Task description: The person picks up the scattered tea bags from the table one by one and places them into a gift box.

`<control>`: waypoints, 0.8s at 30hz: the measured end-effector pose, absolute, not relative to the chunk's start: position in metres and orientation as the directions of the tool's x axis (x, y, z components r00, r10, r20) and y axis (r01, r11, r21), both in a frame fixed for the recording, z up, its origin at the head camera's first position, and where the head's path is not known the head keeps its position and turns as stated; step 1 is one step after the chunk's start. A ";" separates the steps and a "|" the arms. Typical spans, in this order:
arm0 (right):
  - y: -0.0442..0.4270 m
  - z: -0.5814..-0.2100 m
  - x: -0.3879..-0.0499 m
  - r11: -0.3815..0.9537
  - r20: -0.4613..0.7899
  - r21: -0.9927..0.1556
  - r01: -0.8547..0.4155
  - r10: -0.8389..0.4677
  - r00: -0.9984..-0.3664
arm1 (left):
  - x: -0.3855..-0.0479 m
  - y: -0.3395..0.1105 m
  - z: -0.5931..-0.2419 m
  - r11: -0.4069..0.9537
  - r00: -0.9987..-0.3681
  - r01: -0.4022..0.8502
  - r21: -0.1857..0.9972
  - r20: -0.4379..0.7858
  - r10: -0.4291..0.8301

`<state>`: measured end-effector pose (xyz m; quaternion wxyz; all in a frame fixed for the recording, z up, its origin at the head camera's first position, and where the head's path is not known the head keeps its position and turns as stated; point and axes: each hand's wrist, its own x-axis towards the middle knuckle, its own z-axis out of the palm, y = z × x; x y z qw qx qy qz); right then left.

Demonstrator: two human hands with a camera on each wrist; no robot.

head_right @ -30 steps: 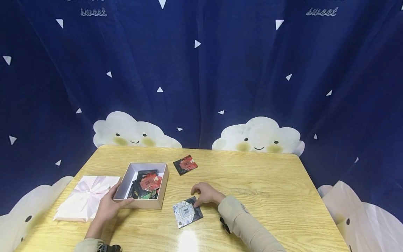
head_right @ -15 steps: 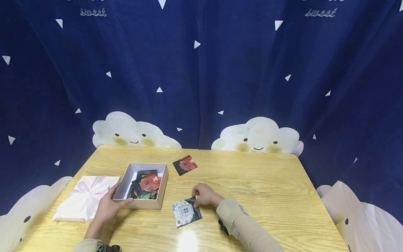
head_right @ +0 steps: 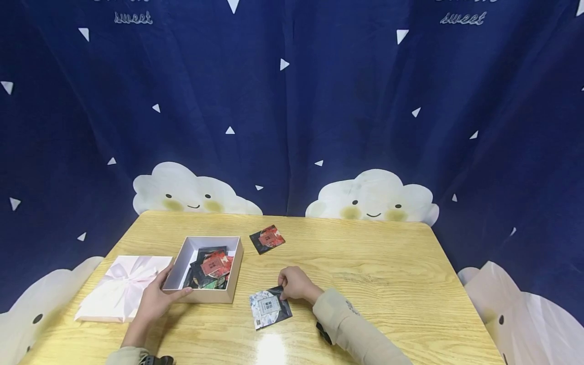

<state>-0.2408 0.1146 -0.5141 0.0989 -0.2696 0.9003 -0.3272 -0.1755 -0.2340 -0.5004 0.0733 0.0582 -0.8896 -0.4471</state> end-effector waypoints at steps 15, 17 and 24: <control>0.118 -0.515 -0.235 0.565 0.055 -0.717 -0.408 -0.538 -0.841 | -0.174 -0.233 -0.501 0.600 -0.980 -0.026 0.800 0.098 -0.173; 0.121 -0.514 -0.236 0.540 0.044 -0.752 -0.378 -0.531 -0.846 | -0.174 -0.233 -0.501 0.602 -0.980 -0.026 0.798 0.099 -0.174; 0.130 -0.504 -0.241 0.347 -0.066 -0.929 -0.130 -0.499 -0.864 | -0.175 -0.234 -0.501 0.599 -0.980 -0.016 0.801 0.108 -0.170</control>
